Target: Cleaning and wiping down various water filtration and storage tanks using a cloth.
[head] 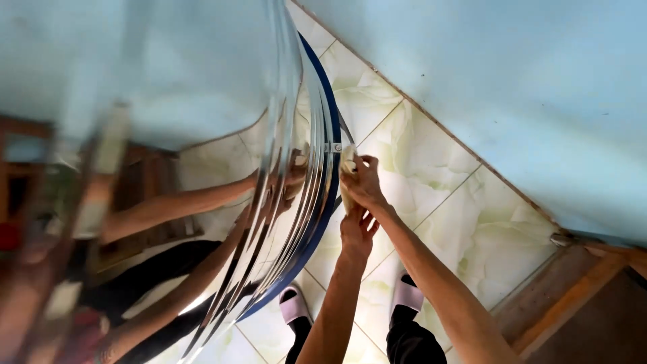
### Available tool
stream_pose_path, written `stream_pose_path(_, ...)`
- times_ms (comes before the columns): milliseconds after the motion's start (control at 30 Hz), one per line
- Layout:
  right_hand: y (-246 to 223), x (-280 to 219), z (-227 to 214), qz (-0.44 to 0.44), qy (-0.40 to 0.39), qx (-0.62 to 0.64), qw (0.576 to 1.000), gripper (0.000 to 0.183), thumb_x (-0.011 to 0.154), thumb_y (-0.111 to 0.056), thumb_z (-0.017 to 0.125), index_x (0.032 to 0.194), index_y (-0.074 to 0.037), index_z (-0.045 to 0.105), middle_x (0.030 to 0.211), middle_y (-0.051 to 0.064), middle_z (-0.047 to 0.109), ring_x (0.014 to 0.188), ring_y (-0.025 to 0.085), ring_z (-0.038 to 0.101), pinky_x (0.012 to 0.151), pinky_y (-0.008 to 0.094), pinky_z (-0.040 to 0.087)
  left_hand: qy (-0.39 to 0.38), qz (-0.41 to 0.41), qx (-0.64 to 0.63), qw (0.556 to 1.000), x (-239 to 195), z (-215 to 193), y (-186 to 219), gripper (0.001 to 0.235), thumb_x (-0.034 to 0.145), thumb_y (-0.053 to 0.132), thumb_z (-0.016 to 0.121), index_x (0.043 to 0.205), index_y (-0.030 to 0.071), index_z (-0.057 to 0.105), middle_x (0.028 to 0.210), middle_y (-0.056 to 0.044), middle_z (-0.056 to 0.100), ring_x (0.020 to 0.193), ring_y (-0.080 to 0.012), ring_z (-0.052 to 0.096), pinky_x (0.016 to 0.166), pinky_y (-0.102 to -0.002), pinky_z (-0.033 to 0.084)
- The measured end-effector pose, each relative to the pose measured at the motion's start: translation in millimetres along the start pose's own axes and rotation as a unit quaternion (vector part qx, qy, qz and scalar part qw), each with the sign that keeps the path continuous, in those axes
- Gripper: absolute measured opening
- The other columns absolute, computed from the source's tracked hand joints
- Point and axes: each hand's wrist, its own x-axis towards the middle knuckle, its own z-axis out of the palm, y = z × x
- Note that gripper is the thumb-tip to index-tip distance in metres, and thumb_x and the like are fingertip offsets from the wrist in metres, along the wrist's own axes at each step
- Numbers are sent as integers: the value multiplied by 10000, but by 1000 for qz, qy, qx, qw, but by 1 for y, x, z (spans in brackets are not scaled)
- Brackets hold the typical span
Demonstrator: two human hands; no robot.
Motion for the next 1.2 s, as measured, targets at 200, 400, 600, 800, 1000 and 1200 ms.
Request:
stream_pose_path(200, -31, -2, 25, -78, 12, -118, 990, 630, 810, -4, 687, 1424, -106, 593, 1280, 264, 521, 1056, 446, 591, 888, 479, 552, 16, 4, -29, 999, 72, -59, -18, 257, 1029, 203, 411, 1127, 125, 635, 949, 26, 615, 801, -113, 549, 747, -330, 467)
stream_pose_path(400, -55, -82, 33, 1, -20, -110, 994, 677, 774, 128, 615, 1406, -107, 556, 1280, 247, 524, 1083, 436, 577, 836, 462, 554, -69, 59, -77, 993, 38, -180, -82, 171, 982, 76, 435, 1015, 101, 601, 747, 23, 520, 637, -104, 479, 670, -313, 468)
stream_pose_path(600, 0, -140, 37, -10, -130, -88, 988, 483, 865, 55, 588, 1309, -132, 625, 1252, 209, 559, 1063, 397, 608, 868, 446, 559, 96, -23, -55, 994, -77, -129, -83, 210, 960, 137, 524, 1139, 85, 621, 979, -29, 669, 864, -160, 619, 808, -366, 523)
stream_pose_path(800, -5, -20, 1, -8, -39, -92, 995, 490, 860, -59, 637, 1340, 1, 560, 1238, 274, 537, 1057, 449, 591, 886, 480, 523, 10, 31, -8, 999, -12, -28, -22, 282, 1011, 252, 548, 1227, 81, 608, 1121, -33, 661, 967, -165, 602, 842, -364, 496)
stream_pose_path(1000, -39, -15, 18, -109, -18, -161, 981, 623, 797, 48, 618, 1407, -73, 580, 1278, 250, 520, 1047, 449, 571, 874, 478, 535, 29, 26, -79, 996, 84, -81, -40, 214, 1009, 190, 470, 1108, 91, 632, 926, -12, 646, 783, -123, 584, 736, -312, 507)
stream_pose_path(1200, -26, -117, 22, -108, -106, -186, 971, 546, 848, 57, 632, 1361, -127, 606, 1385, 235, 508, 1084, 406, 584, 829, 423, 573, 50, 7, -80, 995, -2, -168, -120, 134, 968, 133, 527, 1070, 115, 613, 855, 3, 601, 771, -138, 559, 744, -374, 524)
